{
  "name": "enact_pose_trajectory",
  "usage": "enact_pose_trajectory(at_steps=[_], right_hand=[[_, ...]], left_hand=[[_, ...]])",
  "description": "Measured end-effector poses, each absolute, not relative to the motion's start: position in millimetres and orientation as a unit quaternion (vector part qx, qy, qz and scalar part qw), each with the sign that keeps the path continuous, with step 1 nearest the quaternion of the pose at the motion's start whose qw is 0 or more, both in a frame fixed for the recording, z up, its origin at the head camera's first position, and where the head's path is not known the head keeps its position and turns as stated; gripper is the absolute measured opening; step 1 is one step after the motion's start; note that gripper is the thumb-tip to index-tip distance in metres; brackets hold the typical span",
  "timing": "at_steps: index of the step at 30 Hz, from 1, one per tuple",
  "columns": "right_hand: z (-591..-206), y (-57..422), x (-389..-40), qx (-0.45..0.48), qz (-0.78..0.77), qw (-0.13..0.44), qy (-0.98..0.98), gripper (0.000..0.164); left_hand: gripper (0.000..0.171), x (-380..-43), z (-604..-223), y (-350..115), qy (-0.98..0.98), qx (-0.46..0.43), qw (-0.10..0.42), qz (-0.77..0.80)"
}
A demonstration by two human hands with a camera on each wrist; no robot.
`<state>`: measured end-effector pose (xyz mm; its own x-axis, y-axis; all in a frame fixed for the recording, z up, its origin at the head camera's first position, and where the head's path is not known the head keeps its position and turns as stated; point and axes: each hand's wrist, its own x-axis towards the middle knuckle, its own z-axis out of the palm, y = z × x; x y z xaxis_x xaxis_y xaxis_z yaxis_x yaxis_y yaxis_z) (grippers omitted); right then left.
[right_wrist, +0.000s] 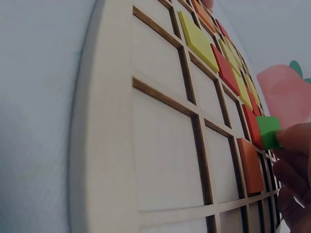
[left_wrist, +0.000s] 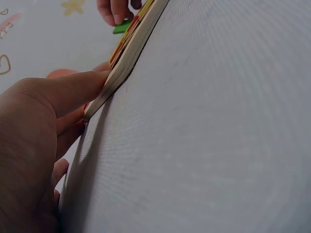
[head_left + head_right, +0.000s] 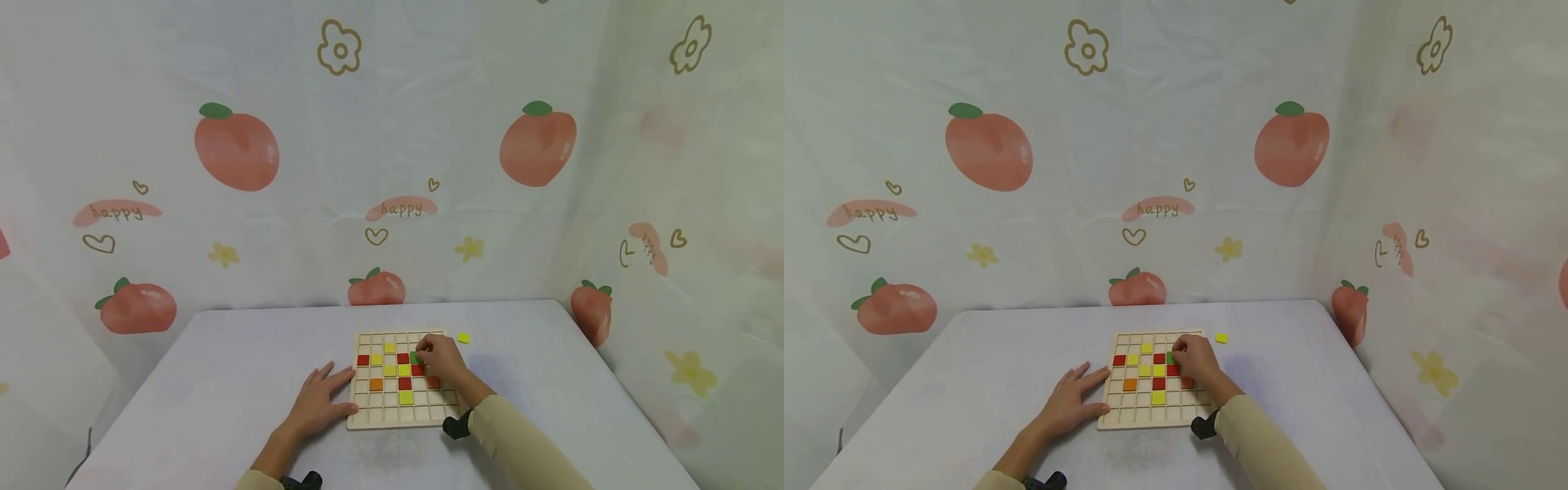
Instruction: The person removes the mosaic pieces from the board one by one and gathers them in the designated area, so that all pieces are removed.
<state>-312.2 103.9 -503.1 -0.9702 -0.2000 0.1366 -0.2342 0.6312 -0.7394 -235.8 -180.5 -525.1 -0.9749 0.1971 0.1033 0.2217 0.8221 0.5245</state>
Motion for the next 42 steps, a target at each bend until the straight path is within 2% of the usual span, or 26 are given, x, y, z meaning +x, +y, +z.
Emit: enact_pose_trajectory(at_steps=[19,42], right_hand=[[-508.2,106.7,-311.3,0.121,0.426,0.004,-0.896,0.011],[-500.4,144.2,-319.1,0.093,0.421,0.079,-0.899,0.010]], left_hand=[[0.077,-235.9,-526.8,-181.4,-0.955,-0.110,0.019,-0.276],[0.077,-236.3,-526.2,-181.1,-0.954,-0.114,0.027,-0.275]])
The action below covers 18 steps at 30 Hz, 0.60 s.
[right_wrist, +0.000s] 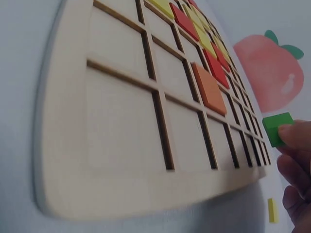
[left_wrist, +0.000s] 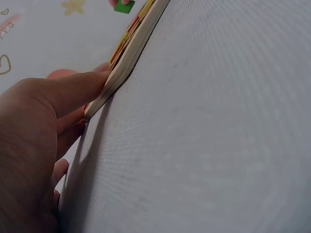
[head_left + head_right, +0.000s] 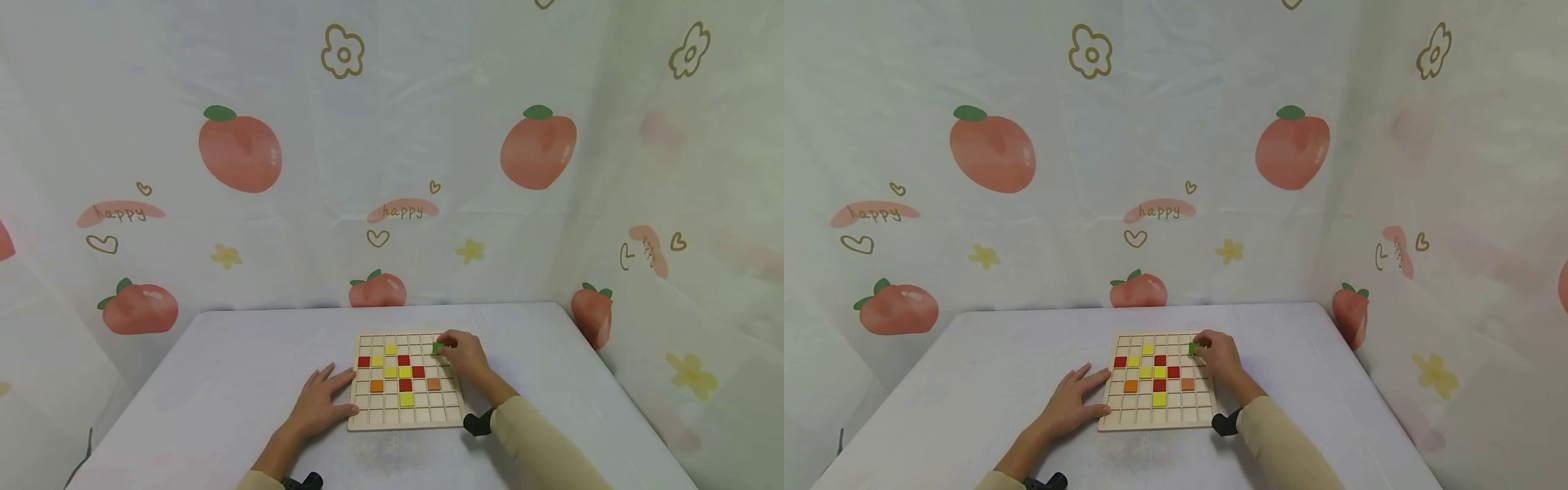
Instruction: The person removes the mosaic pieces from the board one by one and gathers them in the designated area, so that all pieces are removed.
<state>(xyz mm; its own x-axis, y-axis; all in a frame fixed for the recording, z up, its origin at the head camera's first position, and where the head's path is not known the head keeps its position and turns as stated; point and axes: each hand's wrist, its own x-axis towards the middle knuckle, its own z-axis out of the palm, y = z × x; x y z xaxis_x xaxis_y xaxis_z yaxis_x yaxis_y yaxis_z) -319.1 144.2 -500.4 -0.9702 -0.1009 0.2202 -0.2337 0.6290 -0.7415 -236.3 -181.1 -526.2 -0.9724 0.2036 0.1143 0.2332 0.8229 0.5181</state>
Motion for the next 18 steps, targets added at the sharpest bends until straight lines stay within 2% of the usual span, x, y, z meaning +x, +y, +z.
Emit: enact_pose_trajectory(at_steps=[18], right_hand=[[-506.6,177.1,-319.4,0.025,0.405,0.100,-0.909,0.013]], left_hand=[[0.077,-235.2,-524.9,-180.2,-0.955,-0.111,0.022,-0.275]])
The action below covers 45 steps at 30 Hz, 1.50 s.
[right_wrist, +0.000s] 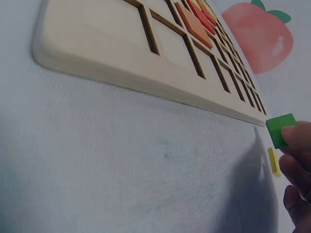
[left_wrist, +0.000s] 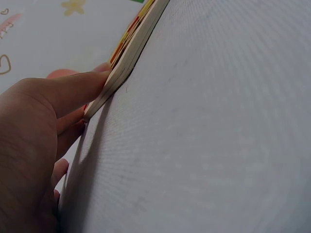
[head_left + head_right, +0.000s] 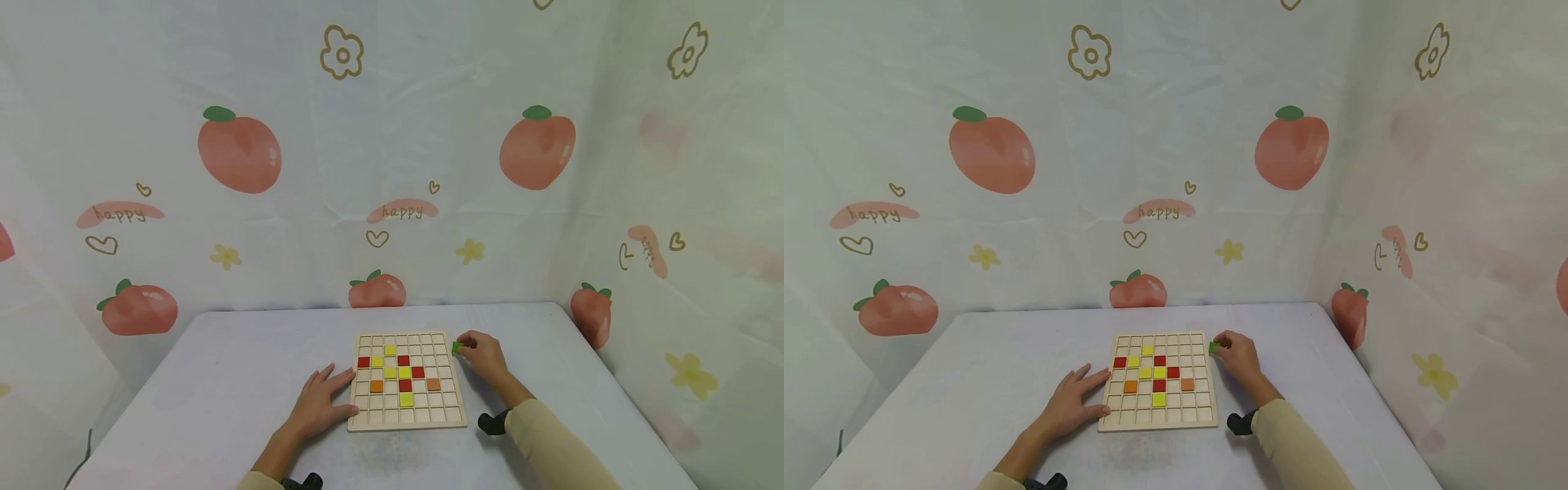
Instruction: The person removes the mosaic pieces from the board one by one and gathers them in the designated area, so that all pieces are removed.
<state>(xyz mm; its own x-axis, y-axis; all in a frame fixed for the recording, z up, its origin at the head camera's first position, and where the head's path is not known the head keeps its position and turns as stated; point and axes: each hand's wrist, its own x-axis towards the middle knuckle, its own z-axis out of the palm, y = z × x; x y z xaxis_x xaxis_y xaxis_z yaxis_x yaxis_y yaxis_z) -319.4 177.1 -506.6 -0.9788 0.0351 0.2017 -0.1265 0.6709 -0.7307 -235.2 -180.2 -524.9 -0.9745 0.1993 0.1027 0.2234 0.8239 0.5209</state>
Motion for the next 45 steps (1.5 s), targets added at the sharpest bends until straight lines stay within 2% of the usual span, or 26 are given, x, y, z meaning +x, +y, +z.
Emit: enact_pose_trajectory(at_steps=[24,45], right_hand=[[-513.7,205.3,-327.2,-0.043,0.400,0.107,-0.909,0.014],[-511.2,207.4,-333.0,-0.049,0.372,0.120,-0.919,0.016]], left_hand=[[0.076,-233.0,-521.9,-179.4,-0.955,-0.109,0.020,-0.276],[0.077,-234.1,-524.2,-180.4,-0.954,-0.106,0.024,-0.280]])
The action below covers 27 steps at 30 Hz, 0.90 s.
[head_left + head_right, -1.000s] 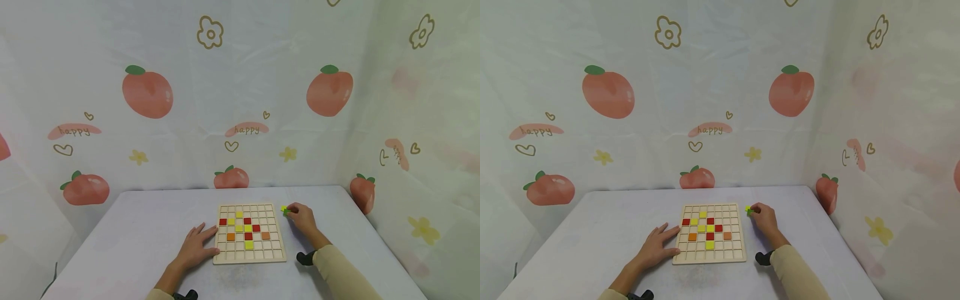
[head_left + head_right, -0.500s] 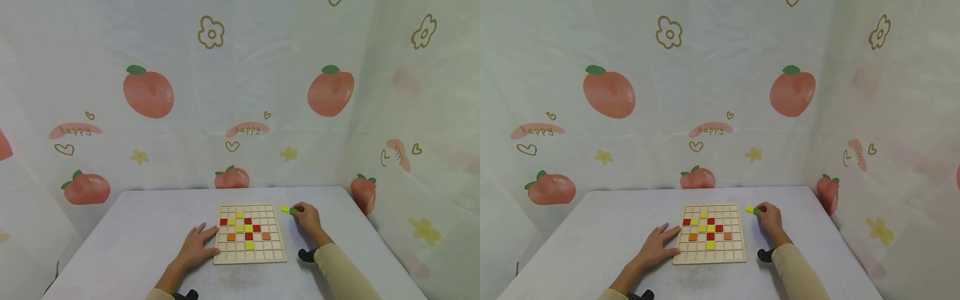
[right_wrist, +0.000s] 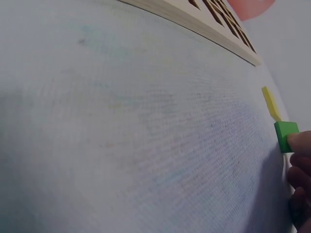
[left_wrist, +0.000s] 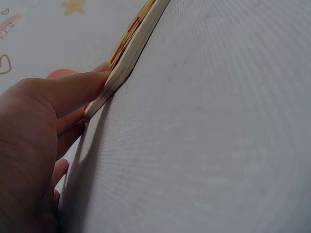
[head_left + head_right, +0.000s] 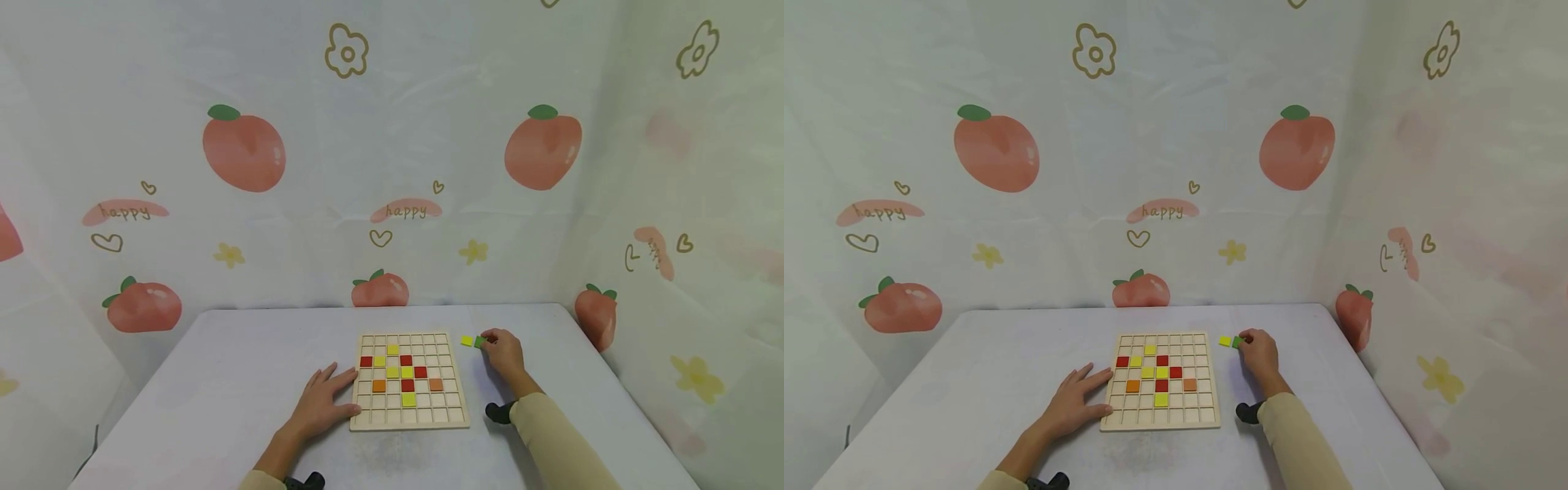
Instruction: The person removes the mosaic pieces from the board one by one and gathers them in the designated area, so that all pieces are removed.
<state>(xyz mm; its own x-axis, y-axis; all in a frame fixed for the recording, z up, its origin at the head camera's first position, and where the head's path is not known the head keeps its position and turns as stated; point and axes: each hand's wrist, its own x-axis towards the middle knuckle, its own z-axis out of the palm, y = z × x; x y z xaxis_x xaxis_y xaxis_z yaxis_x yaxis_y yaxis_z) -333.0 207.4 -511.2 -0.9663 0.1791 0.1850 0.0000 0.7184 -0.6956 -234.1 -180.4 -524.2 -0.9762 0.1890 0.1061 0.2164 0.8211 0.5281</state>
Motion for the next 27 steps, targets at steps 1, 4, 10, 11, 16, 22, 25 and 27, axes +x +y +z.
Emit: enact_pose_trajectory(at_steps=[1,4,10,11,16,22,25,27], right_hand=[[-511.1,207.3,-333.1,-0.048,0.371,0.121,-0.920,0.016],[-512.0,207.5,-334.1,-0.043,0.365,0.125,-0.922,0.015],[-512.4,207.3,-335.7,-0.048,0.362,0.126,-0.922,0.014],[-512.1,206.9,-335.7,-0.051,0.364,0.125,-0.921,0.014],[-510.5,205.4,-334.4,-0.061,0.375,0.124,-0.917,0.014],[-511.6,204.5,-331.6,-0.050,0.385,0.130,-0.912,0.011],[-512.2,202.9,-329.4,-0.039,0.390,0.137,-0.910,0.010],[-511.5,200.4,-327.4,-0.032,0.397,0.140,-0.907,0.009]], left_hand=[[0.078,-234.1,-524.4,-180.3,-0.954,-0.106,0.024,-0.278],[0.078,-233.9,-524.4,-180.0,-0.955,-0.107,0.022,-0.276],[0.078,-234.1,-524.3,-180.3,-0.955,-0.107,0.020,-0.277],[0.077,-234.2,-524.5,-180.5,-0.955,-0.107,0.021,-0.277],[0.077,-234.3,-524.0,-180.3,-0.956,-0.107,0.025,-0.270],[0.078,-234.1,-524.4,-180.0,-0.957,-0.110,0.026,-0.266],[0.078,-234.4,-525.0,-180.1,-0.958,-0.110,0.026,-0.265],[0.078,-234.8,-525.5,-180.0,-0.958,-0.109,0.025,-0.264]])
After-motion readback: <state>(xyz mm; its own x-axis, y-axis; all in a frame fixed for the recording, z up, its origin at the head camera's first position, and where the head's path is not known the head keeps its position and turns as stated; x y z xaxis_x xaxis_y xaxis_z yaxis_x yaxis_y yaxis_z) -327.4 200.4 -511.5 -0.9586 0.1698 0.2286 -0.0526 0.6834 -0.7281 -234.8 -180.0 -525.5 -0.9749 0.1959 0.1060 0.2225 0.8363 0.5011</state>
